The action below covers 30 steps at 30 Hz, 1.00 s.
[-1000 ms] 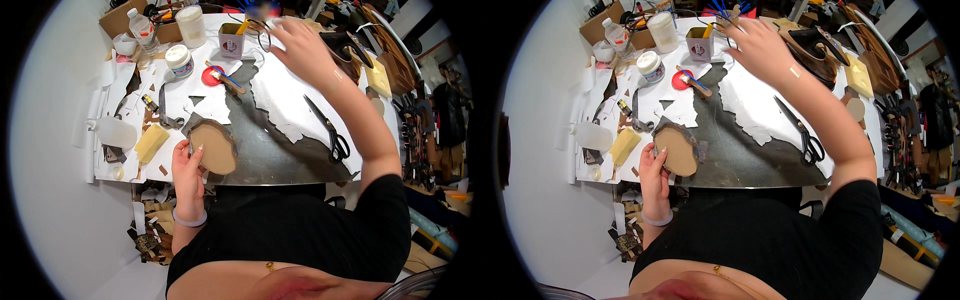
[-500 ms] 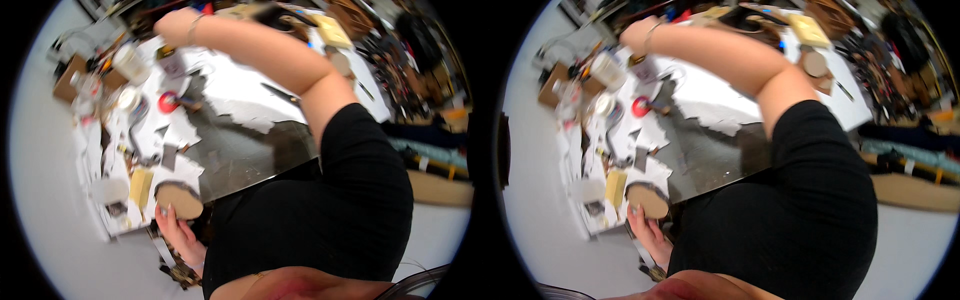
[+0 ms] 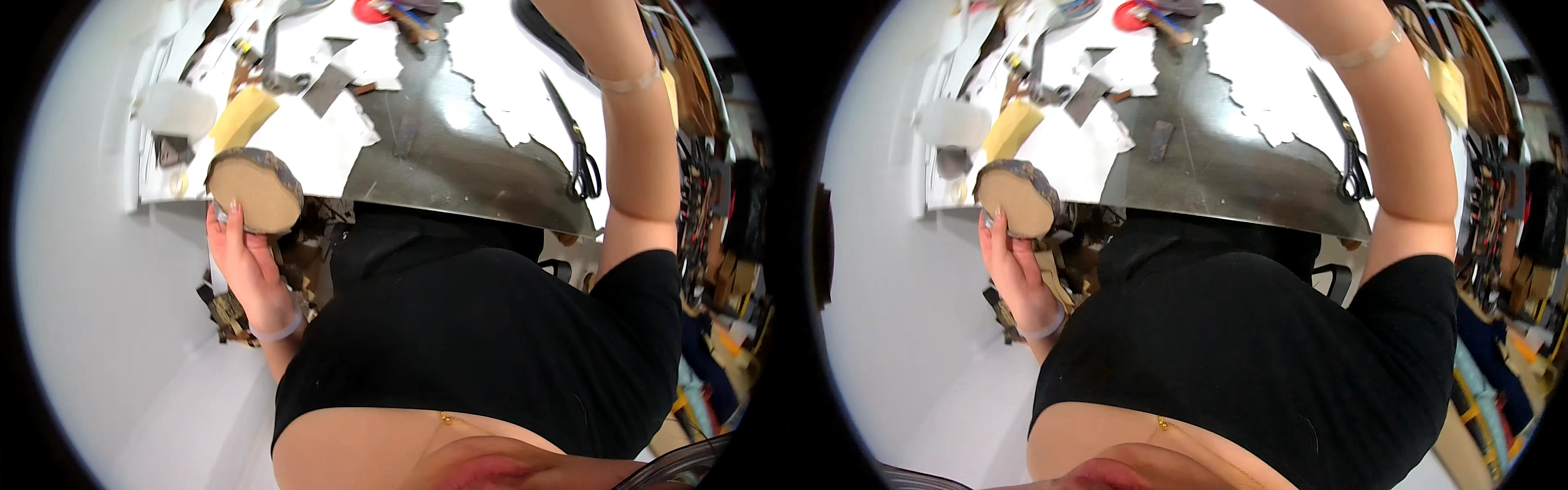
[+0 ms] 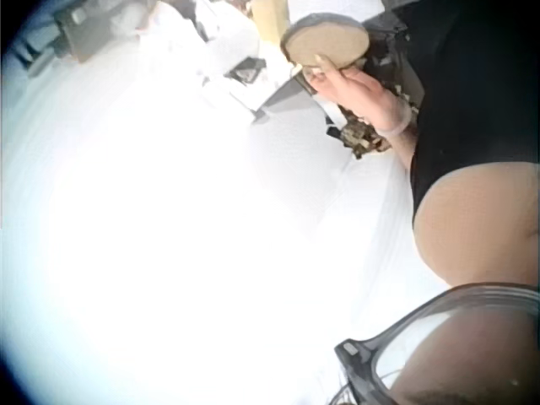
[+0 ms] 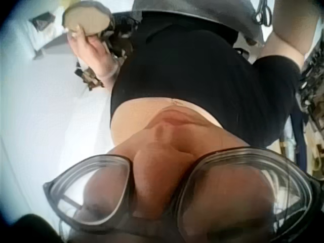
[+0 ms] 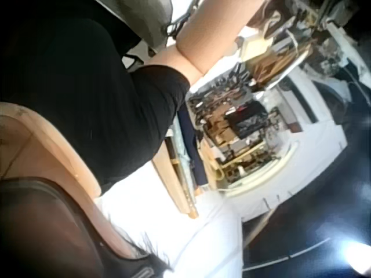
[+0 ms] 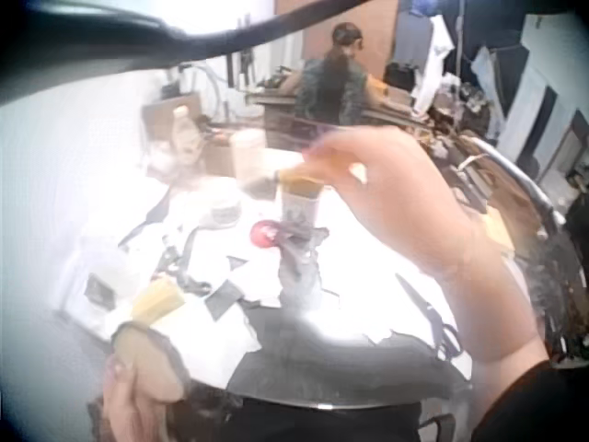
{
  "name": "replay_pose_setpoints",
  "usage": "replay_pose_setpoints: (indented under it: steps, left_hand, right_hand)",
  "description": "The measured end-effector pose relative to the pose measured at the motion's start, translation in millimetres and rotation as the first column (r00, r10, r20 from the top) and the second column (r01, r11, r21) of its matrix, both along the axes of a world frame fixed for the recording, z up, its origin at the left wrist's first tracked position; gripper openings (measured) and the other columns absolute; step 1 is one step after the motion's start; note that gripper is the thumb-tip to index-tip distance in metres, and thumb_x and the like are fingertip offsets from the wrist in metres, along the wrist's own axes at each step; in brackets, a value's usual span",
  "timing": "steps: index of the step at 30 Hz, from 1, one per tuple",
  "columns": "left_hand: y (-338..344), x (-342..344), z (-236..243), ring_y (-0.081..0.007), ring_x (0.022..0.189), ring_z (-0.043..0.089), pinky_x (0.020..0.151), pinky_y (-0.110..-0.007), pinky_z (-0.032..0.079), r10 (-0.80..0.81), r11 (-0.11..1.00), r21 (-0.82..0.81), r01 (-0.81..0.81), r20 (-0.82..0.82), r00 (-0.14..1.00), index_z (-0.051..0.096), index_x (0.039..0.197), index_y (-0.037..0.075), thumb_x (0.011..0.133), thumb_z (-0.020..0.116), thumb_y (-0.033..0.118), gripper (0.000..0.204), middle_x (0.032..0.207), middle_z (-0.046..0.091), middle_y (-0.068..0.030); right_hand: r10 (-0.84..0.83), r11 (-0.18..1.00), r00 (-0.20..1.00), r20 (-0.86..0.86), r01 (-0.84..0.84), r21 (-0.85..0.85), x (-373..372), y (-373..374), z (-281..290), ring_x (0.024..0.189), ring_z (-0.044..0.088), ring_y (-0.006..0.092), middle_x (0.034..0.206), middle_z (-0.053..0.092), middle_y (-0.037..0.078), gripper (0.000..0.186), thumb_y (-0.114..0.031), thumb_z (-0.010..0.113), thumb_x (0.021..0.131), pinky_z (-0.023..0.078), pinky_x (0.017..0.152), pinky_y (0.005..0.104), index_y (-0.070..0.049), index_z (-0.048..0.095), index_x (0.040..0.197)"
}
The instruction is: The person cuts a piece of patterned fabric with scissors, then uses a yellow rotary tool to trim the edges of a circular cardboard piece. The person alternates between cutting and trimming actions throughout the clip.
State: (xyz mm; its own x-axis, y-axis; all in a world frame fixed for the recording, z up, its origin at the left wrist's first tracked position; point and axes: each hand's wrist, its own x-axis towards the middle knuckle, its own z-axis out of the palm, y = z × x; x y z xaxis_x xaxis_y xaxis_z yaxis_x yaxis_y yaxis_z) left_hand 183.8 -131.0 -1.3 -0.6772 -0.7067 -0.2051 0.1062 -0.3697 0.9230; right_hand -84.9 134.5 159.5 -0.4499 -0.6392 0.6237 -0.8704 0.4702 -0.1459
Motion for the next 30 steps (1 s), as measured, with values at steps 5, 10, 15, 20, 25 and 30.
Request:
replay_pose_setpoints:
  steps: [5, 10, 15, 20, 25, 30]
  left_hand:
    - [-17, 25, -19, -0.0275, 0.119, 0.062, 0.095, -0.041, 0.056, 0.066, 0.997, 0.028, -0.066, -0.016, 0.998, 0.033, 0.145, -0.005, 0.099, 0.060, 0.007, 0.055, 0.133, 0.057, -0.0182]
    - [-18, 27, -35, -0.0237, 0.112, 0.064, 0.090, -0.038, 0.056, 0.132, 0.989, 0.069, -0.127, -0.067, 0.989, 0.041, 0.133, -0.002, 0.097, 0.064, 0.004, 0.043, 0.128, 0.059, -0.0138]
    - [-6, 21, -25, -0.0164, 0.106, 0.063, 0.084, -0.028, 0.054, 0.198, 0.975, -0.099, -0.201, -0.033, 0.980, 0.045, 0.126, 0.001, 0.094, 0.067, -0.003, 0.040, 0.124, 0.061, -0.0116]
    - [-4, 16, -23, -0.0173, 0.102, 0.063, 0.085, -0.028, 0.054, 0.229, 0.914, -0.308, -0.263, -0.142, 0.963, 0.044, 0.124, 0.002, 0.089, 0.069, -0.010, 0.045, 0.121, 0.059, -0.0155]
    - [-6, 19, -18, -0.0181, 0.102, 0.064, 0.086, -0.028, 0.053, 0.256, 0.858, -0.416, -0.302, -0.163, 0.953, 0.043, 0.124, 0.001, 0.088, 0.070, -0.012, 0.047, 0.118, 0.061, -0.0147]
    - [-5, 13, -16, -0.0184, 0.101, 0.066, 0.081, -0.025, 0.052, 0.259, 0.759, -0.585, -0.288, -0.135, 0.956, 0.043, 0.124, 0.002, 0.086, 0.071, -0.013, 0.049, 0.118, 0.061, -0.0155]
  right_hand:
    - [0.342, 0.927, 0.919, 0.195, -0.364, 0.091, 31, -15, -77, 0.080, 0.070, 0.0268, 0.093, 0.075, 0.010, 0.016, -0.010, 0.073, 0.090, 0.056, 0.074, 0.0328, -0.007, 0.075, 0.105]
    - [0.391, 0.872, 0.839, 0.379, -0.470, 0.141, 50, -45, -117, 0.083, 0.069, 0.0287, 0.096, 0.074, 0.010, 0.015, -0.013, 0.071, 0.091, 0.056, 0.077, 0.0365, -0.007, 0.073, 0.105]
    - [0.204, 0.837, 0.838, 0.507, -0.418, 0.354, 57, -51, -111, 0.084, 0.070, 0.0292, 0.099, 0.072, 0.011, 0.019, -0.014, 0.067, 0.093, 0.056, 0.077, 0.0388, -0.007, 0.068, 0.111]
    - [0.316, 0.782, 0.855, 0.412, -0.481, 0.397, 64, -69, -127, 0.081, 0.068, 0.0306, 0.095, 0.068, 0.011, 0.019, -0.016, 0.063, 0.096, 0.056, 0.074, 0.0397, -0.010, 0.068, 0.113]
    - [0.141, 0.771, 0.877, 0.460, -0.389, 0.504, 78, -60, -115, 0.084, 0.068, 0.0304, 0.094, 0.068, 0.011, 0.019, -0.017, 0.060, 0.097, 0.056, 0.074, 0.0394, -0.011, 0.068, 0.114]
    - [0.081, 0.867, 0.891, 0.446, -0.284, 0.410, 87, -67, -112, 0.086, 0.068, 0.0300, 0.098, 0.069, 0.011, 0.021, -0.008, 0.061, 0.095, 0.055, 0.072, 0.0389, -0.011, 0.067, 0.115]
